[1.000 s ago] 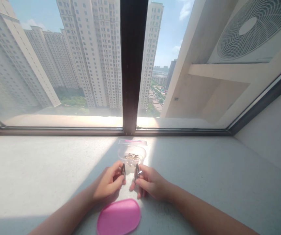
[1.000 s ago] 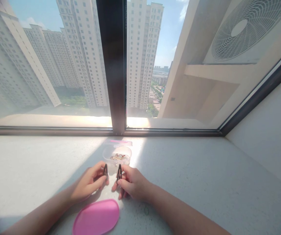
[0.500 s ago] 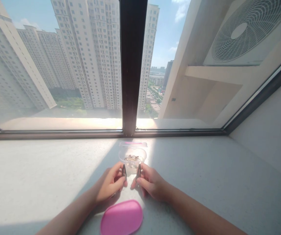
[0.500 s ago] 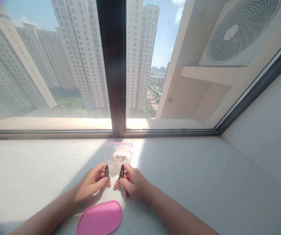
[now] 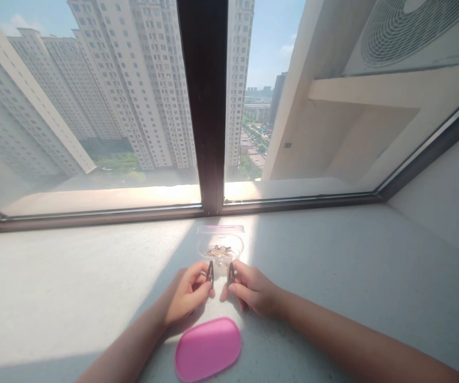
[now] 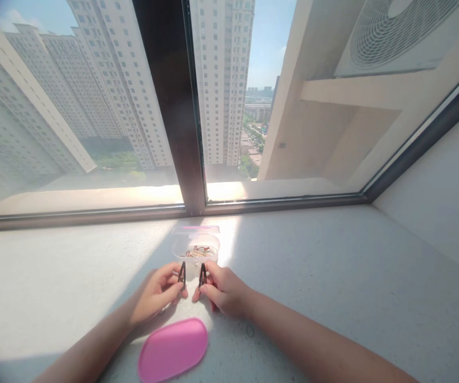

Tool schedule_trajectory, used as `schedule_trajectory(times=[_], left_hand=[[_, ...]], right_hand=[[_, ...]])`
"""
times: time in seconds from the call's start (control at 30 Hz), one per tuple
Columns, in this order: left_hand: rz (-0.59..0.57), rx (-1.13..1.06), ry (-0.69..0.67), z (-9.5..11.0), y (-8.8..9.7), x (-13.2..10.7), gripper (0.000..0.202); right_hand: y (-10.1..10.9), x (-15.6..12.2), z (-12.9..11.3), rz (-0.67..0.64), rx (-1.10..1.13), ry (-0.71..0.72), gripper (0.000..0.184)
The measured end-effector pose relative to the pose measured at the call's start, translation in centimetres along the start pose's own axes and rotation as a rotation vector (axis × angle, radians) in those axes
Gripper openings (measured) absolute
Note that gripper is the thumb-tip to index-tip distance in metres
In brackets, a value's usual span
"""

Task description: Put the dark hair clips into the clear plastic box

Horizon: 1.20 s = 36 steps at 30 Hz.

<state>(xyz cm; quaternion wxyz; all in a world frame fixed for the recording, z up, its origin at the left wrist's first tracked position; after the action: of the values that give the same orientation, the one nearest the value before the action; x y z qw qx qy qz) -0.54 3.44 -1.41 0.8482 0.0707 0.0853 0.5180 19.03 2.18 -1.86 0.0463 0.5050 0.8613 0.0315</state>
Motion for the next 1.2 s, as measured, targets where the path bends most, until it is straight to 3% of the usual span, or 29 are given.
schedule_trajectory(times=[0.27,0.5,0.7,0.87,0.97,1.2], left_hand=[[0.042,0.013,-0.004,-0.6,0.2,0.3,0.013],[0.06,-0.018,0.0,-1.3,0.5,0.5,0.014],[0.157,-0.095,-0.033,-0.5,0.5,0.7,0.016],[0.315,-0.211,-0.039,0.5,0.3,-0.4,0.021],[0.353,-0.253,-0.079,0.5,0.3,-1.0,0.022],[0.438,-0.176,-0.17,0.2,2.0,-1.0,0.02]], right_hand=[[0.0,0.1,0.1,0.001,0.005,-0.002,0.012],[0.0,-0.1,0.0,0.045,-0.11,0.084,0.012],[-0.4,-0.1,-0.2,0.104,-0.143,0.116,0.015],[-0.3,-0.2,0.0,0.19,-0.14,0.117,0.016],[-0.2,-0.1,0.2,0.197,-0.135,0.115,0.018],[-0.2,0.0,0.5,0.2,-0.144,0.123,0.011]])
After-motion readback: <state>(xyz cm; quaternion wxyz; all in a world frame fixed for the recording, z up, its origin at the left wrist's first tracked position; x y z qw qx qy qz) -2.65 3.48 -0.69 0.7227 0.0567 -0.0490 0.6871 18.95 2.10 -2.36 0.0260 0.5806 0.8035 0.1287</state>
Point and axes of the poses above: each hand's wrist, its own x-axis towards the middle knuckle, its own y-axis out of the back of the hand, z = x × y, the point moved 2 cm from there along x, towards the middle knuckle, and after that the axes turned 5 degrees about z, right-handed, at the moved point
